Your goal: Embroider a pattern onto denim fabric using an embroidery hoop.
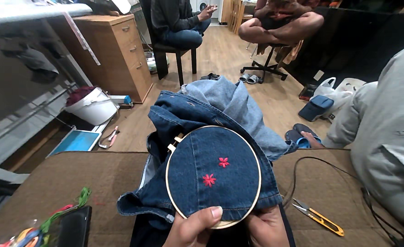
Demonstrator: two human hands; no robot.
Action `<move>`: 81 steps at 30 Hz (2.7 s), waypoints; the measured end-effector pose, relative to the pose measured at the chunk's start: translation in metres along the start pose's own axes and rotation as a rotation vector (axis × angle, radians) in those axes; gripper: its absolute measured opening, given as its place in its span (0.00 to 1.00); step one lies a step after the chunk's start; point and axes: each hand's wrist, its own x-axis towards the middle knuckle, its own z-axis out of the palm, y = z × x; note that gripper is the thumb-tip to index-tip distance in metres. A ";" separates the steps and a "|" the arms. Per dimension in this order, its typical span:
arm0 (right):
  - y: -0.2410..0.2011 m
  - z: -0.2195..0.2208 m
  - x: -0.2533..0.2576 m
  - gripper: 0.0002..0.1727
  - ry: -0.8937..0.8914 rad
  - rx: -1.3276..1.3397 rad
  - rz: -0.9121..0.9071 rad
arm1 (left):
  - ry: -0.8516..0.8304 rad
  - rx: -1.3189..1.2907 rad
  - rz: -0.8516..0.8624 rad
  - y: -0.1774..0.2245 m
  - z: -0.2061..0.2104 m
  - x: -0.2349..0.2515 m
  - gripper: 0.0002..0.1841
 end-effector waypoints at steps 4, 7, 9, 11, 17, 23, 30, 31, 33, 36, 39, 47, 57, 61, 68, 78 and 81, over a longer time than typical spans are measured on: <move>0.001 -0.001 0.000 0.27 0.006 0.002 0.003 | -0.011 -0.008 -0.003 0.000 -0.001 0.000 0.14; 0.002 -0.001 0.000 0.28 0.011 0.011 0.005 | -0.023 -0.016 0.000 0.001 -0.002 0.000 0.14; 0.002 -0.001 0.000 0.28 0.010 0.011 0.003 | -0.024 -0.016 -0.001 0.001 -0.002 0.000 0.14; 0.002 -0.001 0.000 0.28 0.016 0.000 0.003 | -0.021 -0.010 0.000 0.001 -0.002 0.000 0.14; 0.001 -0.002 0.000 0.29 0.020 -0.020 0.009 | 0.003 0.027 0.001 0.000 0.000 0.000 0.14; 0.000 -0.001 0.000 0.28 0.017 -0.013 0.014 | 0.010 0.018 -0.002 0.001 0.002 0.000 0.14; -0.001 0.000 0.001 0.27 0.030 -0.018 0.016 | 0.023 0.042 0.004 0.000 0.002 0.000 0.15; 0.000 0.000 0.001 0.27 0.032 -0.017 0.021 | 0.024 0.047 0.006 0.000 0.002 0.000 0.16; 0.000 -0.001 0.001 0.26 0.025 -0.009 0.028 | 0.018 0.042 0.008 0.000 0.001 0.001 0.16; 0.001 -0.003 0.001 0.25 0.009 0.008 0.032 | 0.014 0.040 0.000 0.000 0.001 0.001 0.15; 0.001 -0.002 0.001 0.26 0.014 0.015 0.042 | 0.032 0.046 -0.009 0.001 0.003 0.001 0.15; 0.005 -0.003 0.000 0.27 0.013 0.002 0.033 | 0.016 0.044 -0.003 0.000 0.001 0.001 0.15; 0.009 -0.005 0.000 0.27 0.016 -0.012 -0.002 | 0.022 0.039 0.001 0.000 0.001 0.002 0.16; 0.009 -0.004 0.000 0.28 0.022 -0.013 -0.008 | 0.013 0.032 0.001 0.000 0.001 0.002 0.16; 0.009 -0.003 0.000 0.28 0.057 -0.082 -0.034 | 0.023 0.039 0.001 0.000 0.001 0.002 0.15; 0.009 -0.003 0.000 0.27 0.051 -0.127 -0.047 | 0.032 0.031 0.005 0.000 0.002 0.001 0.16; 0.009 -0.002 0.000 0.26 0.058 -0.124 -0.047 | 0.030 0.035 0.005 0.000 0.002 0.001 0.16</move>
